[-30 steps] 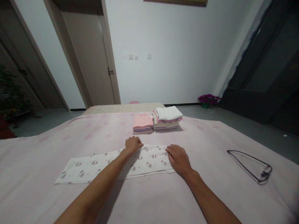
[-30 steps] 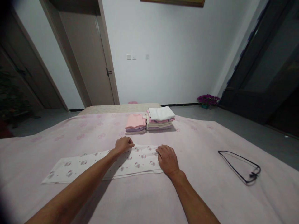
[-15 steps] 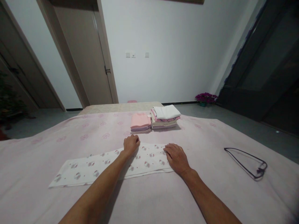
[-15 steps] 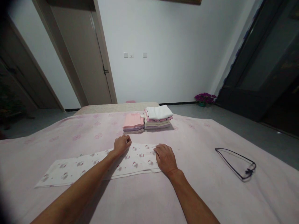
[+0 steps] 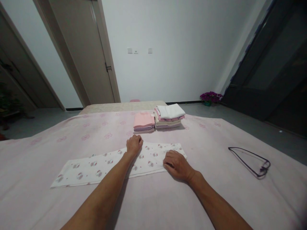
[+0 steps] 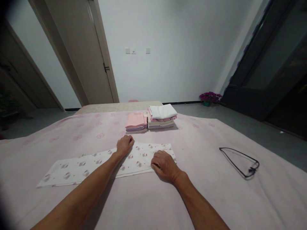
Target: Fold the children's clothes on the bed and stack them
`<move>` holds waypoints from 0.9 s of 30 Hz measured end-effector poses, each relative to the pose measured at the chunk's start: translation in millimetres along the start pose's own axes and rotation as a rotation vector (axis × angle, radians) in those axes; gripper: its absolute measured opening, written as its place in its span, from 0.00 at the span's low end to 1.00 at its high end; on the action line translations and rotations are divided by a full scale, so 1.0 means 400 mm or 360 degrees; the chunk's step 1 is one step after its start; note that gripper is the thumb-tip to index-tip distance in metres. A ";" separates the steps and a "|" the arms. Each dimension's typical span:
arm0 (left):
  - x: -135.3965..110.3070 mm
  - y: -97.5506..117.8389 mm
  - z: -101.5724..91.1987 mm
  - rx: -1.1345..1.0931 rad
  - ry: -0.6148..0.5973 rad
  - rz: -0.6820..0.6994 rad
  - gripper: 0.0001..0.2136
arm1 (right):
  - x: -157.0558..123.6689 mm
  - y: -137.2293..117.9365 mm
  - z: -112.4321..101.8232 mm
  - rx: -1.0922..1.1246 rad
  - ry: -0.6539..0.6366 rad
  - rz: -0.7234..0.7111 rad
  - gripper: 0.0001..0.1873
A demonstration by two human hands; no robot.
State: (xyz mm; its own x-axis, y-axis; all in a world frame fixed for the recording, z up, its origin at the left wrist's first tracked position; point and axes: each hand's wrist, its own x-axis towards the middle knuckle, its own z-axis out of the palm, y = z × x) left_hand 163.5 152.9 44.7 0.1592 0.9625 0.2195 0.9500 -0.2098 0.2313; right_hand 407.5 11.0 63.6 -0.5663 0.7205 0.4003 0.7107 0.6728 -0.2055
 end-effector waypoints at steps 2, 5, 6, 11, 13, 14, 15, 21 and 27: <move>0.000 0.002 0.002 -0.0003 0.0022 0.0002 0.11 | -0.006 0.005 -0.001 0.0018 -0.0023 0.0026 0.08; -0.010 0.010 -0.005 -0.0013 0.0078 0.0038 0.10 | -0.014 0.012 -0.015 0.0048 -0.0040 0.0178 0.08; -0.017 0.014 -0.010 -0.0023 0.0104 0.0070 0.09 | -0.016 0.014 -0.023 0.0072 -0.0050 0.0249 0.07; -0.096 0.011 -0.052 -0.0132 0.0178 0.0386 0.09 | -0.035 0.027 -0.071 0.0213 -0.0236 0.0404 0.21; -0.149 -0.005 -0.072 -0.0277 0.0130 0.0613 0.06 | -0.048 0.031 -0.078 0.0180 -0.0245 0.0391 0.25; -0.179 -0.015 -0.082 -0.0368 0.0082 0.0733 0.05 | -0.055 0.033 -0.078 0.0150 -0.0227 0.0381 0.25; -0.209 -0.025 -0.092 -0.0454 0.0024 0.0839 0.04 | -0.061 0.035 -0.076 0.0121 -0.0205 0.0365 0.24; -0.350 -0.067 -0.135 -0.0444 -0.0140 0.0973 0.03 | -0.081 0.035 -0.053 -0.0016 -0.0052 0.0261 0.13; -0.380 -0.090 -0.135 -0.0359 -0.0097 0.0880 0.05 | -0.095 0.031 -0.067 -0.0013 -0.0042 0.0254 0.20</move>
State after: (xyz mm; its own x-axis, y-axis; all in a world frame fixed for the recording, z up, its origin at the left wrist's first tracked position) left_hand 90.6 4.9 54.1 0.6351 0.7069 0.3113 0.6425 -0.7072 0.2950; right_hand 448.8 -12.5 69.7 -0.4566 0.8223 0.3397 0.7958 0.5482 -0.2573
